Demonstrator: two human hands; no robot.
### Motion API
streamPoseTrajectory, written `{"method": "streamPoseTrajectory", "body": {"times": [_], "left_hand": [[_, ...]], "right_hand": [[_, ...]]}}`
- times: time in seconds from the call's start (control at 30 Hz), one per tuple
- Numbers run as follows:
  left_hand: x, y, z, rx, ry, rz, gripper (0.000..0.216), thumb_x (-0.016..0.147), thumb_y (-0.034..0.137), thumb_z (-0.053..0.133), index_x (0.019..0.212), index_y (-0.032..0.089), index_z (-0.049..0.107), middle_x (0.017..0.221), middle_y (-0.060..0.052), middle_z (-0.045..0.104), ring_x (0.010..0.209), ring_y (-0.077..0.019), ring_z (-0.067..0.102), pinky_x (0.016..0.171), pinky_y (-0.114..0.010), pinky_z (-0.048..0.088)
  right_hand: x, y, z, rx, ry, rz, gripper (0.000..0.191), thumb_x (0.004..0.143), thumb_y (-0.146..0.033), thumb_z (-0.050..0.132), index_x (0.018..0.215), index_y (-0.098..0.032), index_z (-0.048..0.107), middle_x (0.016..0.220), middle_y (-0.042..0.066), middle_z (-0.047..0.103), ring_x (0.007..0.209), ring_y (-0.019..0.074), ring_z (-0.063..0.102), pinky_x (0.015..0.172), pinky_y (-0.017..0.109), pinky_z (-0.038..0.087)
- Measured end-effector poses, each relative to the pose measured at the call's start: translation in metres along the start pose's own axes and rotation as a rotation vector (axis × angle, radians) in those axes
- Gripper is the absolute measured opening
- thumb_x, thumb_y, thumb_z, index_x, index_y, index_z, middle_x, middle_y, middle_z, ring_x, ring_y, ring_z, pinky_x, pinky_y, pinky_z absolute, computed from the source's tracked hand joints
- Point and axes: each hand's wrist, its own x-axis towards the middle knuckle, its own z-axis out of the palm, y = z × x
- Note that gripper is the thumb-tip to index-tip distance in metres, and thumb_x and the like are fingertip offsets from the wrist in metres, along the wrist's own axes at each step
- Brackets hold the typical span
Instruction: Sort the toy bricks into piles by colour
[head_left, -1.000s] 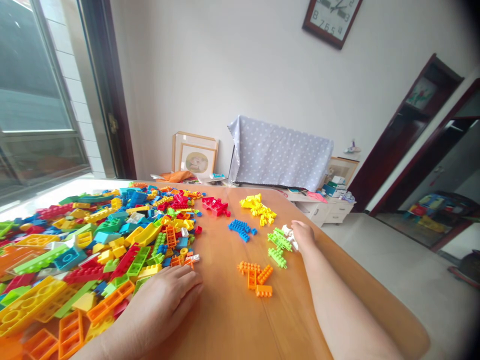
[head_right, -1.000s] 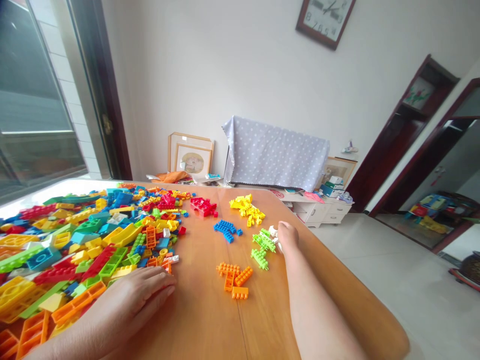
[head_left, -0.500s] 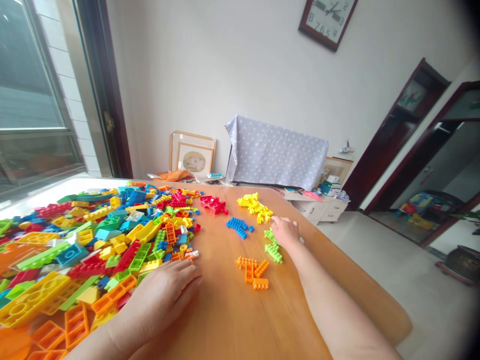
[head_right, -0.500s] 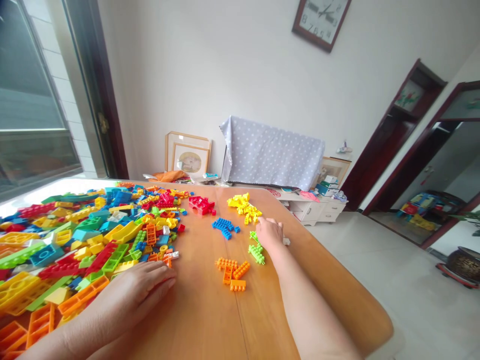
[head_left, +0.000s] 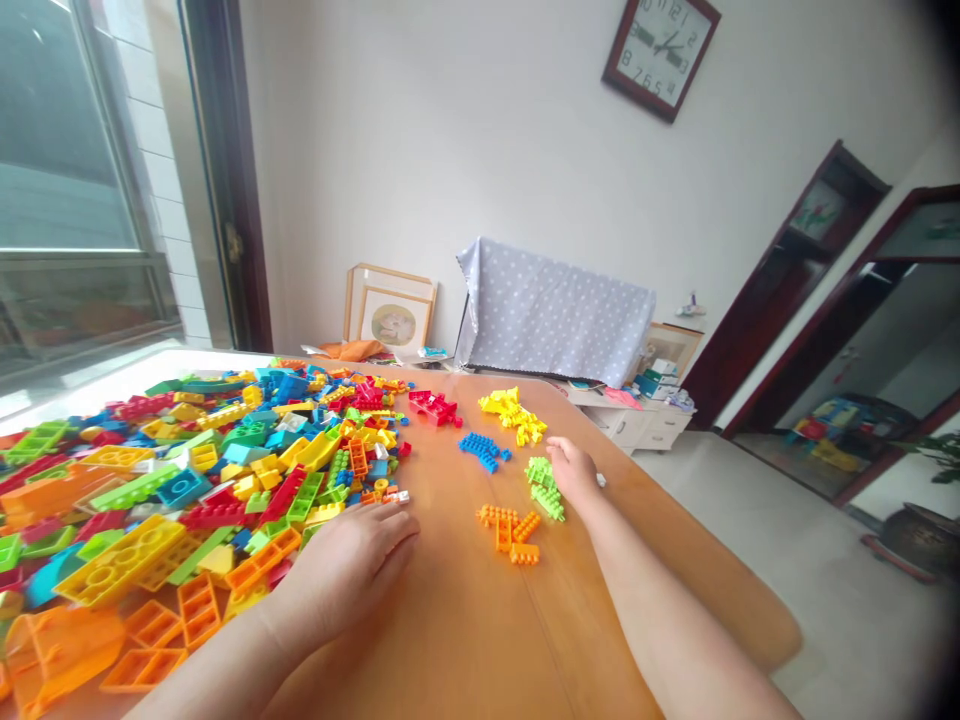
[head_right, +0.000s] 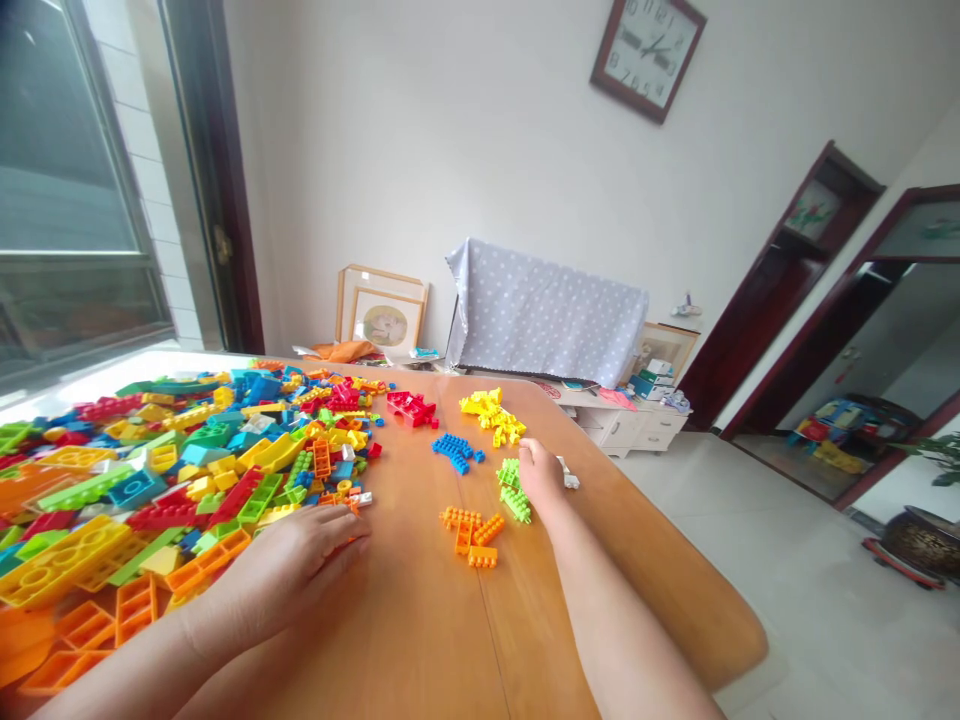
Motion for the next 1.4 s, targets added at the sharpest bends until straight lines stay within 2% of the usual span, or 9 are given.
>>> {"method": "streamPoseTrajectory", "body": {"times": [0.13, 0.37, 0.67, 0.8, 0.87, 1.03, 1.1, 1.27, 1.4], "left_hand": [[-0.002, -0.002, 0.005, -0.011, 0.024, 0.006, 0.03, 0.103, 0.031, 0.041, 0.089, 0.023, 0.065, 0.084, -0.004, 0.065, 0.079, -0.0194, 0.064, 0.07, -0.029, 0.044], [-0.005, -0.001, 0.004, -0.009, 0.048, 0.005, 0.031, 0.103, 0.032, 0.04, 0.084, 0.022, 0.063, 0.083, -0.004, 0.064, 0.077, -0.0182, 0.063, 0.069, -0.029, 0.043], [-0.008, 0.012, 0.002, 0.048, -0.015, -0.02, 0.03, 0.103, 0.03, 0.04, 0.079, 0.023, 0.056, 0.081, -0.003, 0.065, 0.073, -0.0173, 0.06, 0.067, -0.029, 0.042], [-0.009, 0.013, 0.002, 0.06, 0.007, -0.014, 0.029, 0.102, 0.029, 0.04, 0.08, 0.023, 0.057, 0.08, -0.003, 0.065, 0.072, -0.0173, 0.059, 0.067, -0.029, 0.042], [-0.009, 0.013, 0.001, 0.064, 0.008, -0.008, 0.027, 0.101, 0.029, 0.041, 0.08, 0.023, 0.056, 0.079, -0.003, 0.065, 0.071, -0.0173, 0.059, 0.067, -0.03, 0.042], [-0.008, 0.011, 0.003, 0.049, -0.015, 0.013, 0.025, 0.099, 0.028, 0.044, 0.078, 0.023, 0.056, 0.078, -0.003, 0.066, 0.073, -0.0182, 0.061, 0.067, -0.03, 0.044], [-0.009, 0.009, 0.005, 0.038, -0.021, 0.011, 0.025, 0.099, 0.028, 0.045, 0.079, 0.023, 0.058, 0.079, -0.004, 0.067, 0.074, -0.0188, 0.062, 0.068, -0.03, 0.046], [-0.008, 0.007, 0.008, -0.003, -0.03, 0.003, 0.024, 0.099, 0.029, 0.045, 0.084, 0.023, 0.062, 0.081, -0.005, 0.067, 0.076, -0.0188, 0.064, 0.071, -0.03, 0.048], [-0.007, 0.006, 0.001, 0.019, -0.011, -0.018, 0.027, 0.1, 0.029, 0.044, 0.079, 0.022, 0.061, 0.082, -0.004, 0.067, 0.073, -0.0179, 0.062, 0.067, -0.028, 0.045]], "right_hand": [[-0.011, -0.006, 0.01, -0.048, -0.016, -0.113, 0.037, 0.102, -0.031, 0.039, 0.123, -0.022, 0.068, 0.126, 0.009, 0.071, 0.12, 0.0227, 0.061, 0.101, 0.03, 0.041], [-0.018, -0.005, 0.027, -0.117, -0.018, -0.165, 0.032, 0.102, -0.03, 0.041, 0.097, -0.021, 0.071, 0.101, 0.01, 0.073, 0.103, 0.0246, 0.064, 0.094, 0.033, 0.041], [-0.013, 0.007, 0.039, -0.021, -0.003, -0.256, 0.039, 0.097, -0.025, 0.041, 0.124, -0.02, 0.067, 0.122, 0.01, 0.072, 0.115, 0.0254, 0.064, 0.102, 0.036, 0.044], [-0.013, 0.013, 0.041, 0.085, 0.02, -0.274, 0.042, 0.098, -0.036, 0.04, 0.125, -0.019, 0.068, 0.124, 0.011, 0.072, 0.116, 0.0268, 0.065, 0.104, 0.039, 0.047], [-0.014, 0.015, 0.04, 0.119, 0.035, -0.256, 0.045, 0.1, -0.042, 0.038, 0.126, -0.02, 0.068, 0.125, 0.011, 0.072, 0.117, 0.0277, 0.065, 0.11, 0.043, 0.042], [-0.017, 0.014, 0.035, 0.143, 0.037, -0.223, 0.048, 0.102, -0.047, 0.034, 0.128, -0.026, 0.068, 0.126, 0.007, 0.073, 0.121, 0.0296, 0.063, 0.124, 0.054, 0.016], [-0.018, 0.013, 0.03, 0.16, 0.069, -0.223, 0.048, 0.101, -0.048, 0.034, 0.127, -0.026, 0.069, 0.124, 0.006, 0.074, 0.121, 0.0297, 0.063, 0.124, 0.053, 0.02], [-0.02, -0.006, 0.0, 0.306, 0.319, -0.18, 0.045, 0.1, -0.052, 0.041, 0.121, -0.025, 0.071, 0.121, 0.009, 0.074, 0.119, 0.0287, 0.064, 0.114, 0.047, 0.038], [-0.028, -0.041, -0.028, 0.579, 0.266, -0.143, 0.046, 0.098, -0.056, 0.047, 0.115, -0.023, 0.072, 0.114, 0.01, 0.075, 0.109, 0.0269, 0.068, 0.1, 0.038, 0.049]]}}
